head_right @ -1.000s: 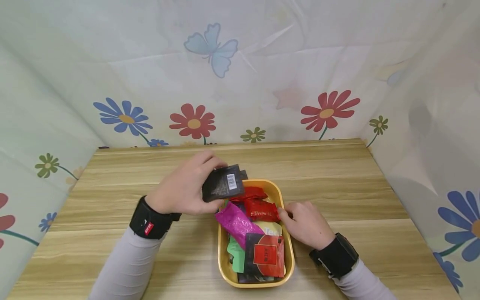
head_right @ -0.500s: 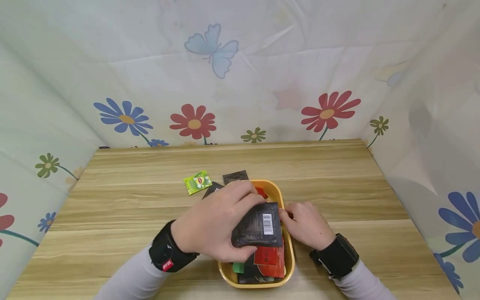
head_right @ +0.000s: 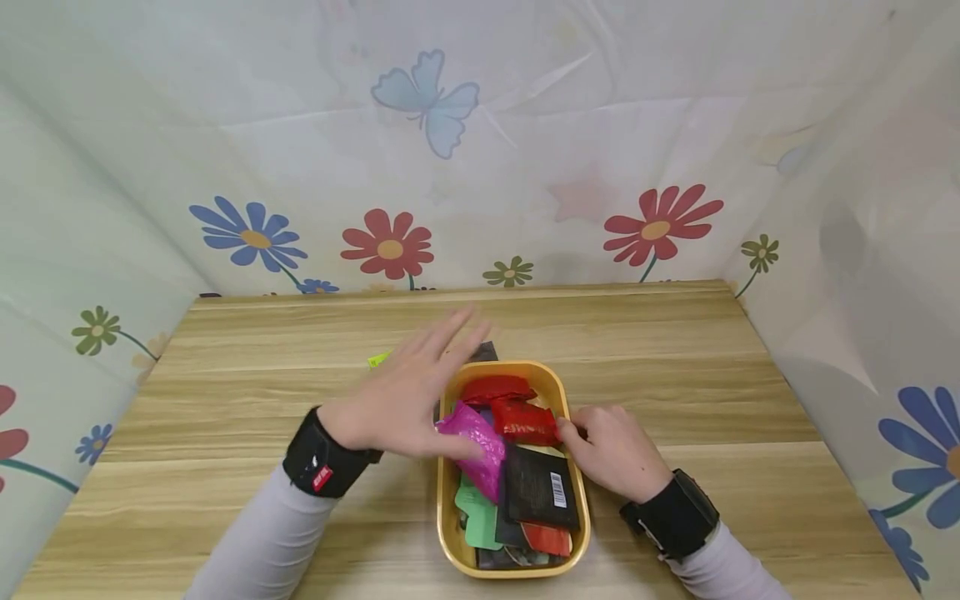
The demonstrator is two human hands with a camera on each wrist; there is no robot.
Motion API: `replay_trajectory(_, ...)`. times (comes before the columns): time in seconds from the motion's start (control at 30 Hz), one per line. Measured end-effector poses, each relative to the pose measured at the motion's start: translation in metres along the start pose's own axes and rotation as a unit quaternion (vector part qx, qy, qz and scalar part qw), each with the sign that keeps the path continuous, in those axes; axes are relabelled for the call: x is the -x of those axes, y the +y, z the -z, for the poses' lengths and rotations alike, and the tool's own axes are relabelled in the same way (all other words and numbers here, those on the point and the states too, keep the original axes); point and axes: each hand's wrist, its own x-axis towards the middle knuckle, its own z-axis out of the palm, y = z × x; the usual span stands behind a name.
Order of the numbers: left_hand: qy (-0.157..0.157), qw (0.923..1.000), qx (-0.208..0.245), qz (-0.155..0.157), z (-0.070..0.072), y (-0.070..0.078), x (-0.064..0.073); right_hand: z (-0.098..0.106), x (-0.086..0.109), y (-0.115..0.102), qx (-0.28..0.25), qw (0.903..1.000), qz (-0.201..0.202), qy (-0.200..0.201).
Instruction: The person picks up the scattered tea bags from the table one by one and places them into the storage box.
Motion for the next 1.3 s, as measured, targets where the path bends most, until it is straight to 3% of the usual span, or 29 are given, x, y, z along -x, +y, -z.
replay_trajectory(0.27,-0.03,0.9913,0.005,0.128,-0.006,-0.073,0.001,0.0,0.0,0.0,0.002,1.0,0.004,0.0)
replay_trajectory(0.47,-0.07,0.9776,-0.007,0.198,-0.023,-0.107,0.003,0.0,0.001,0.0,0.002,1.0,0.002,0.0)
replay_trajectory(0.63,-0.08,0.9691,0.005,0.233,-0.035,-0.119,0.005,-0.001,0.001,0.0,0.0,1.0,-0.001,-0.004)
replay_trajectory(0.83,-0.087,0.9619,-0.011,0.259,-0.051,-0.129,0.005,-0.001,0.0,0.001,-0.001,1.0,0.001,-0.003)
replay_trajectory(1.03,-0.079,0.9628,-0.035,0.256,-0.062,-0.135,0.005,-0.001,0.0,0.0,0.0,0.9999,-0.003,-0.012)
replay_trajectory(1.3,-0.05,0.9673,-0.027,0.247,-0.066,-0.135,0.004,-0.001,0.0,0.0,0.001,0.9998,-0.008,-0.017)
